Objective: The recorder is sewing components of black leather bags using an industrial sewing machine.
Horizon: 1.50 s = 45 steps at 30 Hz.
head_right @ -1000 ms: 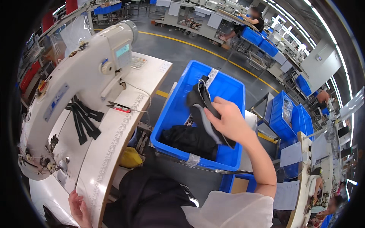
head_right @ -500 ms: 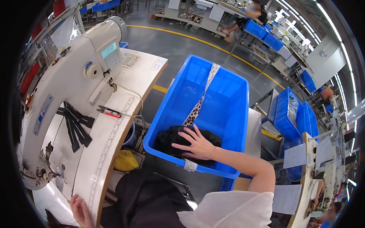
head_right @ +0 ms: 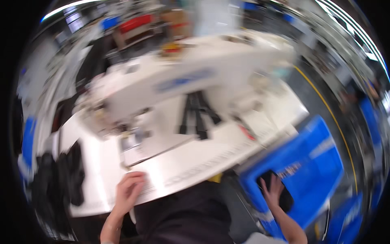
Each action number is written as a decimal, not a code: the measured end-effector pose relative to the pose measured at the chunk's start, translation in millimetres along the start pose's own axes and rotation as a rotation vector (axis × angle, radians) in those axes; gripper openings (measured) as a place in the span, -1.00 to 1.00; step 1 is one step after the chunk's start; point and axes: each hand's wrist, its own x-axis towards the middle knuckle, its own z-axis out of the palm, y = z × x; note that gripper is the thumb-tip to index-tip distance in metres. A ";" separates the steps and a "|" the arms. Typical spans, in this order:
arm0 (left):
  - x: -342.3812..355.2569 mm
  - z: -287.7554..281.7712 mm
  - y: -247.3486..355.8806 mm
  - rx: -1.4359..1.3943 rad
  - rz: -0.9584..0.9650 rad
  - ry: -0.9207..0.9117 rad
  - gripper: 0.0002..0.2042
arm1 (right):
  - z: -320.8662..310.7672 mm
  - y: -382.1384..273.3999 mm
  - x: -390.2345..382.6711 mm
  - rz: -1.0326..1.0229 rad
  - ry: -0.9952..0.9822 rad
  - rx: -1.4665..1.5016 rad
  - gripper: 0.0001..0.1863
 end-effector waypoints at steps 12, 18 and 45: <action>-108.6 -128.1 -30.7 0.345 0.060 0.627 -0.91 | -123.9 -307.4 11.3 -1.588 -0.010 0.128 -0.69; -218.3 -236.3 -70.5 0.871 -0.408 0.793 -0.45 | -68.0 -488.9 -48.7 -2.132 -0.160 0.226 -0.67; -185.5 -236.0 -126.9 0.878 -0.423 0.634 -0.52 | -88.9 -777.4 -26.0 -0.976 -0.423 1.721 -0.64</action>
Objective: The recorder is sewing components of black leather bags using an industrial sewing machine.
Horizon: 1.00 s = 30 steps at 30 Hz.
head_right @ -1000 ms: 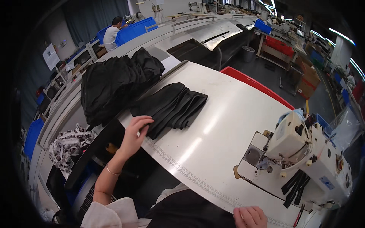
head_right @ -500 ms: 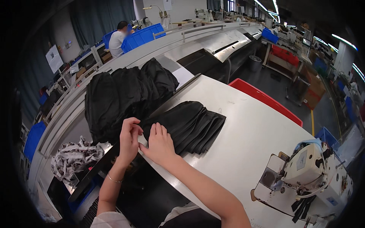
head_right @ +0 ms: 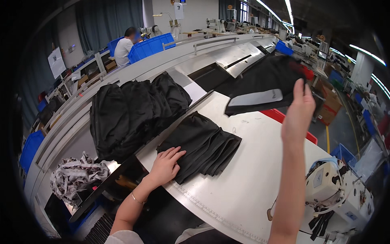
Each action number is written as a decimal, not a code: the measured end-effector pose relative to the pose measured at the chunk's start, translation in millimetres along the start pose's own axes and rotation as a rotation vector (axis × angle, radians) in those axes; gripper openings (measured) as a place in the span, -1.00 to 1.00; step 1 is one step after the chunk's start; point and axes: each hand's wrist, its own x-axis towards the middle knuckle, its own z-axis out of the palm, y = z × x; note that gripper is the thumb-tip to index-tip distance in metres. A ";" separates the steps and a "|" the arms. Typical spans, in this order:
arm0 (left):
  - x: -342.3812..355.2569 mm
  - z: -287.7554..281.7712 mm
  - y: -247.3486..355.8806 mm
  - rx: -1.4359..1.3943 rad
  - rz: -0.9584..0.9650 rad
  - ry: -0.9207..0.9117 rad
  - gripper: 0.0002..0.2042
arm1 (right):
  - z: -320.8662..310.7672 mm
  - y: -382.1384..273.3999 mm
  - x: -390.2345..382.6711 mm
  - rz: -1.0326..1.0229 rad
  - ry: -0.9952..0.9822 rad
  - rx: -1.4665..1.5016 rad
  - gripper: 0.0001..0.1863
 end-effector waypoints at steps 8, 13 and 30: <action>13.8 -24.0 12.6 -0.245 -0.024 0.226 -0.82 | -69.9 -42.6 -112.1 -0.227 -0.743 -0.817 -0.76; 18.8 -40.9 128.2 -0.736 0.131 -0.029 -0.89 | -150.0 -43.6 -263.2 -0.386 -1.204 -1.179 -0.56; 37.2 46.3 227.7 -0.970 -0.046 -0.736 -0.77 | -219.8 -66.0 -247.7 -0.720 -1.103 -1.088 -0.66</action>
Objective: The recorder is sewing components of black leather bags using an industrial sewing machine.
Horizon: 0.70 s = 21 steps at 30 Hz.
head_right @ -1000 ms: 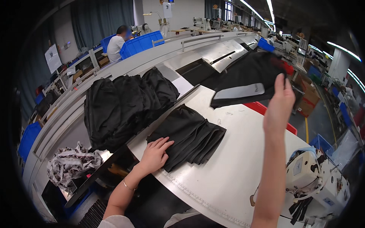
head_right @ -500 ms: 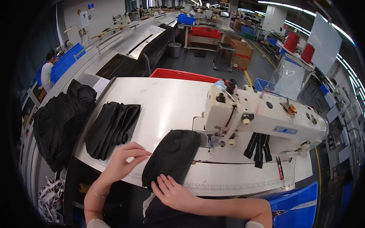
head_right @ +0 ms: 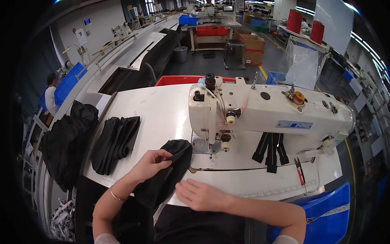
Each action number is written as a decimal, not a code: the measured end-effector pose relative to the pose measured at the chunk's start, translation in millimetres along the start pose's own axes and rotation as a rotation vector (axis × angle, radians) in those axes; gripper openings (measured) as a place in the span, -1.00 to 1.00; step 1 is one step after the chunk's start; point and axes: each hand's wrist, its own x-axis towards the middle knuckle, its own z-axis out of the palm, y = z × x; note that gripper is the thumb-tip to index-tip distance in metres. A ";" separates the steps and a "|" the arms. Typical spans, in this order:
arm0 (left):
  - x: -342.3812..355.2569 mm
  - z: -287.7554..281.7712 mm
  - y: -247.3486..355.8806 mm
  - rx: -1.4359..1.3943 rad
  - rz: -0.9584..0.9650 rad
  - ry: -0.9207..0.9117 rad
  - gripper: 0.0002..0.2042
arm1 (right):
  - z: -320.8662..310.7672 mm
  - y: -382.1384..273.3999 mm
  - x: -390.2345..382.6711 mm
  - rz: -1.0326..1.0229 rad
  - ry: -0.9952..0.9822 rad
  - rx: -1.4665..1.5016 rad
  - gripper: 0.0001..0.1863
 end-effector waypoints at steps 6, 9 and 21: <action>-15.9 -9.2 43.7 0.426 0.154 0.201 -0.82 | 31.6 42.3 24.0 -0.003 -0.114 -0.303 -0.58; -0.9 -1.4 60.2 0.644 0.337 0.388 -0.86 | 51.3 48.3 35.2 0.220 -0.261 -0.410 -0.58; 117.6 47.9 3.4 0.825 0.462 0.255 -0.79 | 15.7 35.4 -41.2 0.196 -0.208 0.212 -0.48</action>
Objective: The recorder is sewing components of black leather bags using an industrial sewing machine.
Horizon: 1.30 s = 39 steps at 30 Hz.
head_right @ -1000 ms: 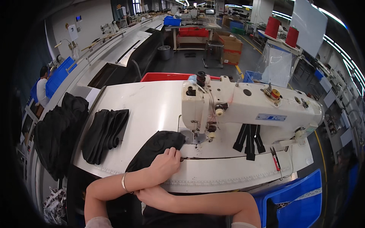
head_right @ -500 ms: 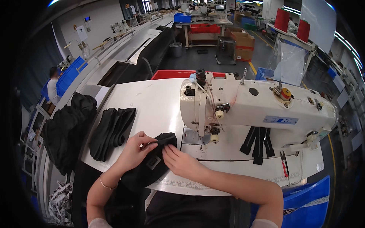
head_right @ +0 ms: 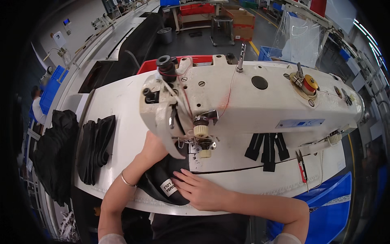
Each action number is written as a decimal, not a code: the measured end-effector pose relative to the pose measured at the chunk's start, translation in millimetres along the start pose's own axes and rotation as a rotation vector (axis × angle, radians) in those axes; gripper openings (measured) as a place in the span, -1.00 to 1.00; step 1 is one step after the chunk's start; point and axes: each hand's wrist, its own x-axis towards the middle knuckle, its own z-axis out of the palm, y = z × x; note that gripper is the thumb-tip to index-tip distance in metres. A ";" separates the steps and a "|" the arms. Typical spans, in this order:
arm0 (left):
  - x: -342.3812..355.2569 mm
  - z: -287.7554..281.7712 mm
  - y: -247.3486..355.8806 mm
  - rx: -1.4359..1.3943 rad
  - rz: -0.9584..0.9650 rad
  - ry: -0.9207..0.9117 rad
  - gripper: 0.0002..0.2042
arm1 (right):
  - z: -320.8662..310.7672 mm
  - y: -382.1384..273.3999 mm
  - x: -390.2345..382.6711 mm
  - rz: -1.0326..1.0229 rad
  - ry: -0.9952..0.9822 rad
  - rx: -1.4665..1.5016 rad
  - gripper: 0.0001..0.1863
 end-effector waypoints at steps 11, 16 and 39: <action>33.1 -3.1 -25.2 -0.304 0.079 -0.118 -0.76 | -7.0 34.1 -5.3 0.084 -0.139 0.060 -0.51; 18.9 -26.4 -30.4 -0.264 -0.033 -0.155 -0.76 | -1.2 38.4 7.0 -0.131 -0.288 -0.593 -0.56; -86.8 -116.5 92.6 -0.662 0.432 -0.170 -0.77 | -63.8 128.0 -114.4 0.885 0.155 -1.230 -0.81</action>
